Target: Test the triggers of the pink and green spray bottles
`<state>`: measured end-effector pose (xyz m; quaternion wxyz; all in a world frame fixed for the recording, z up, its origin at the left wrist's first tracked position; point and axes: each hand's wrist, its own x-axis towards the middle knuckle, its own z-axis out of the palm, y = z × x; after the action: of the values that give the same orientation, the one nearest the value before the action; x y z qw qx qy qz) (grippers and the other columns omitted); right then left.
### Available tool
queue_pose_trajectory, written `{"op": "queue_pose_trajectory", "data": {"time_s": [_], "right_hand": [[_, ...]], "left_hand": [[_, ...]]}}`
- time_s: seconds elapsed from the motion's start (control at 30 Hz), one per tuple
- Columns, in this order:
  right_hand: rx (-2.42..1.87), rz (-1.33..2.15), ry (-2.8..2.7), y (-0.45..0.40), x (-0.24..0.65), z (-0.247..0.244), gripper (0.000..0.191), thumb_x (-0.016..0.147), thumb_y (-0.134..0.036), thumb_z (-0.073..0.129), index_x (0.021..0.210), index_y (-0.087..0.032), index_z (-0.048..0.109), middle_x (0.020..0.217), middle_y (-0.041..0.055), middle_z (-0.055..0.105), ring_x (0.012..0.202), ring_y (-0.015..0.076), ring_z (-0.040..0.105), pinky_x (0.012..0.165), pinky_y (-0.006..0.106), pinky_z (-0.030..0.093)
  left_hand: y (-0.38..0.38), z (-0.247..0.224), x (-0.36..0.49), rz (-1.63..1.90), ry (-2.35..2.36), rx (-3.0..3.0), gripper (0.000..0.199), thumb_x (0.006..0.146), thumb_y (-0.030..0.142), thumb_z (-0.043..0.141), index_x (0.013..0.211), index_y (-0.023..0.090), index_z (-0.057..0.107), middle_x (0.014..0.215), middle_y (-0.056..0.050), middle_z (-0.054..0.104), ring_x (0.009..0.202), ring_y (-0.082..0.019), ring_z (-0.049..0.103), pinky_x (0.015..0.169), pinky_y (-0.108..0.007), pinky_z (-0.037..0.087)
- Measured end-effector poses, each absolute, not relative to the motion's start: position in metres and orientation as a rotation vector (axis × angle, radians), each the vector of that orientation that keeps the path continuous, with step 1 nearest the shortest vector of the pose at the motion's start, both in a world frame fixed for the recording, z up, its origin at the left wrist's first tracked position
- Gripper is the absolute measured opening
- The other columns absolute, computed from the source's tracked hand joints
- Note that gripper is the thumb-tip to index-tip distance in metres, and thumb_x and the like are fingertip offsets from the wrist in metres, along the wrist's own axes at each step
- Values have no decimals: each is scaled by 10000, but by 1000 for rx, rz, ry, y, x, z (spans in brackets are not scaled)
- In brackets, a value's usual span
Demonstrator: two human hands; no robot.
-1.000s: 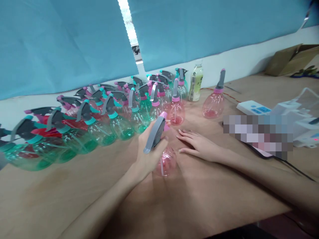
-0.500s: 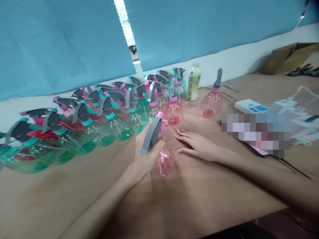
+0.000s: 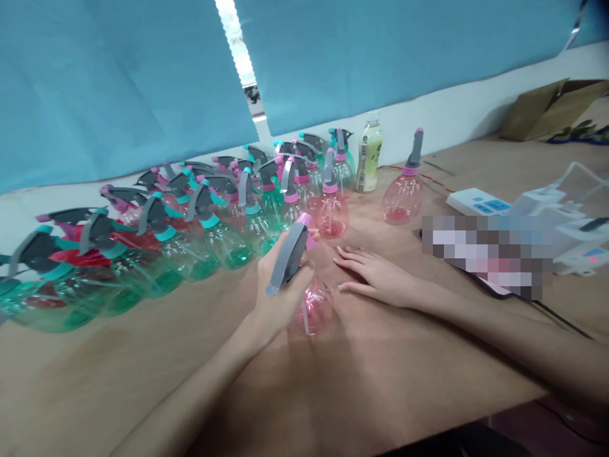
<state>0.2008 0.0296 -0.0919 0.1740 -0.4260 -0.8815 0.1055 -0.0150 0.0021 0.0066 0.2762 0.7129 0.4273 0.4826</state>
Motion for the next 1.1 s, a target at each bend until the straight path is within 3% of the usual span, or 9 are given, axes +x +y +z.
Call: {"op": "queue_pose_trajectory", "data": {"time_s": [0.33, 0.57, 0.9, 1.1], "right_hand": [[-1200, 301, -2490, 30, 201, -92, 714, 935, -640, 399, 1436, -138, 484, 1525, 154, 399, 1415, 332, 371, 1152, 547, 318], [-1208, 308, -2498, 30, 201, -90, 722, 934, -636, 409, 1435, -122, 482, 1527, 160, 393, 1419, 330, 365, 1158, 537, 312], [-1212, 324, -2482, 30, 202, -93, 713, 933, -643, 406, 1440, -146, 479, 1531, 154, 388, 1428, 317, 352, 1164, 537, 299], [-1213, 340, -2468, 30, 202, -93, 703, 930, -651, 405, 1442, -174, 477, 1532, 139, 398, 1432, 312, 345, 1163, 537, 297]], "left_hand": [[1, 8, -16, 1262, 1126, 1939, 98, 725, 196, 521, 821, 216, 521, 648, 44, 448, 564, -129, 483, 530, -267, 365], [0, 12, -20, 1210, 1119, 1926, 101, 732, 212, 526, 831, 221, 511, 696, 33, 491, 594, -138, 503, 545, -274, 379], [-2, 20, -19, 1192, 1108, 1963, 57, 715, 199, 520, 746, 222, 478, 652, 43, 424, 545, -120, 365, 524, -276, 320], [-3, 20, -18, 1215, 1081, 1988, 47, 721, 191, 504, 760, 217, 511, 735, 10, 531, 631, -143, 456, 574, -285, 369]]}}
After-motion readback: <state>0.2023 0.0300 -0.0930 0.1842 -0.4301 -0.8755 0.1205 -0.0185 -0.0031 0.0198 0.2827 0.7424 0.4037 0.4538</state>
